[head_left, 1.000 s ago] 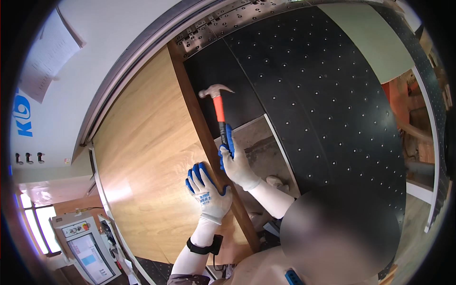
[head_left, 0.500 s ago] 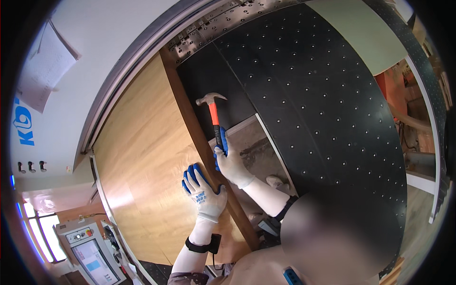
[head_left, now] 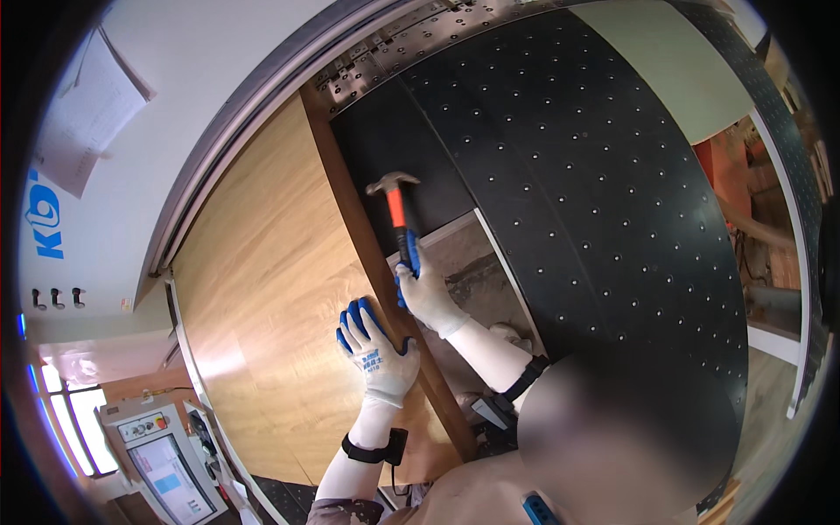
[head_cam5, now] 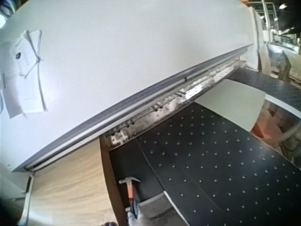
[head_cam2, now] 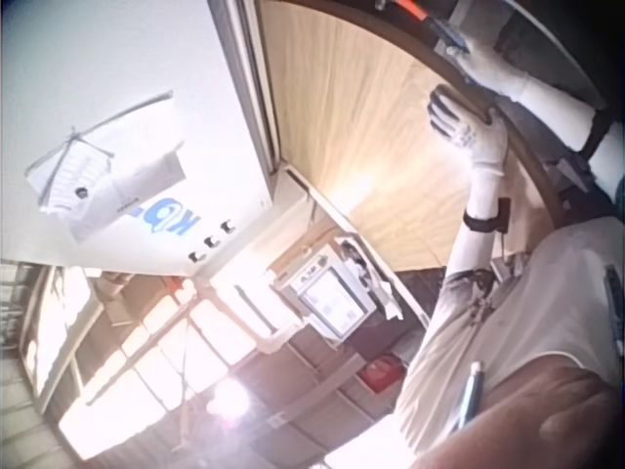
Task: Hammering and assembling wooden panels at an industrial woodworking machine station.
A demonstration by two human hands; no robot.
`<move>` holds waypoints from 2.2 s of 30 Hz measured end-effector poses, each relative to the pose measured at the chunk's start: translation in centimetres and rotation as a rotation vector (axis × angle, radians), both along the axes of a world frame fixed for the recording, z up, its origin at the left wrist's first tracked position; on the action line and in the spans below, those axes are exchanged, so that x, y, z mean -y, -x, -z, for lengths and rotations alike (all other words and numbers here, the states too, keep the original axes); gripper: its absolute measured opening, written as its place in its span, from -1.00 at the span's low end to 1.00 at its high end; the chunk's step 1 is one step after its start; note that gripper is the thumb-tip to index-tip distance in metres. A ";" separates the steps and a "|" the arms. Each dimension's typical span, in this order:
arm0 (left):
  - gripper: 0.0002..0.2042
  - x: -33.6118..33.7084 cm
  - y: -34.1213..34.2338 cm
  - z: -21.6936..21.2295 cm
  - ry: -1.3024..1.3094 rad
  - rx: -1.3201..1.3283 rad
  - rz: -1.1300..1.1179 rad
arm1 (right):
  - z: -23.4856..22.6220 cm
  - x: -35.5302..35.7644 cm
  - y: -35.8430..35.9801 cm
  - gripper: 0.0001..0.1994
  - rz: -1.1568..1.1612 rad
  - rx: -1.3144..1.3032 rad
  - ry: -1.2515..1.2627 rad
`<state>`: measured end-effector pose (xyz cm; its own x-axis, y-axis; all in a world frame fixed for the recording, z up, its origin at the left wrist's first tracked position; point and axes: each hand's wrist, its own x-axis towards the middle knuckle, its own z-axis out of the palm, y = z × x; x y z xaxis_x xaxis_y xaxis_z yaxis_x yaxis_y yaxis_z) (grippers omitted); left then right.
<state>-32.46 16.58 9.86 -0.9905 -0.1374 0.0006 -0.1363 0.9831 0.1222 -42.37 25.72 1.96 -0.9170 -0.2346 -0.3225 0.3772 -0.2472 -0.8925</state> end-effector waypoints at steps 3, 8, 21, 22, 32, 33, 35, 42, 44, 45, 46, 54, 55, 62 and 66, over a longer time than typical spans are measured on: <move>0.01 0.5 0.0 0.0 0.005 0.007 -0.017 | 1.8 1.2 0.1 -0.42 0.086 -0.200 -0.158; 0.02 -0.3 0.7 0.1 -0.018 0.001 0.001 | 3.8 1.7 0.4 -0.43 0.214 -0.249 -0.160; 0.03 -0.4 0.1 0.4 -0.018 0.001 0.005 | 3.3 1.4 -0.3 -0.50 0.262 -0.270 -0.133; 0.03 -0.5 0.2 0.5 -0.015 0.003 0.010 | 4.6 2.2 -0.2 -0.50 0.426 -0.598 -0.323; 0.04 0.8 0.0 0.3 0.021 -0.008 -0.003 | -2.2 0.1 0.8 -0.38 -0.004 0.122 0.090; 0.04 0.7 0.0 0.3 0.028 -0.008 -0.003 | -1.6 0.4 0.8 -0.38 -0.004 0.120 0.090; 0.04 0.4 0.1 0.3 0.020 -0.001 -0.005 | -0.1 1.4 0.6 -0.39 0.086 -0.165 -0.096; 0.03 0.8 0.0 0.1 0.027 0.006 -0.021 | -2.8 0.5 0.7 -0.37 0.003 -0.094 0.031; 0.03 1.1 -0.1 0.2 0.023 -0.009 -0.005 | -3.0 0.3 0.8 -0.38 0.003 -0.038 0.188; 0.02 0.8 -0.2 0.2 0.016 -0.020 0.012 | -1.3 1.2 0.8 -0.38 0.009 -0.038 0.182; 0.02 0.1 0.0 0.3 0.010 -0.020 0.017 | 0.3 2.1 1.1 -0.38 0.166 -0.271 -0.036; 0.03 0.0 0.1 0.2 0.000 0.003 0.000 | -1.0 1.6 1.0 -0.40 0.125 -0.241 -0.166; 0.03 0.4 -0.1 0.1 0.006 0.004 -0.005 | -1.6 1.3 1.1 -0.40 0.121 -0.240 -0.160; 0.03 0.2 0.0 0.1 0.000 0.000 -0.002 | -0.4 1.1 1.7 -0.39 0.055 -0.157 -0.027; 0.07 0.3 0.0 0.2 -0.025 0.004 0.013 | -1.2 1.4 2.1 -0.37 0.098 -0.102 -0.084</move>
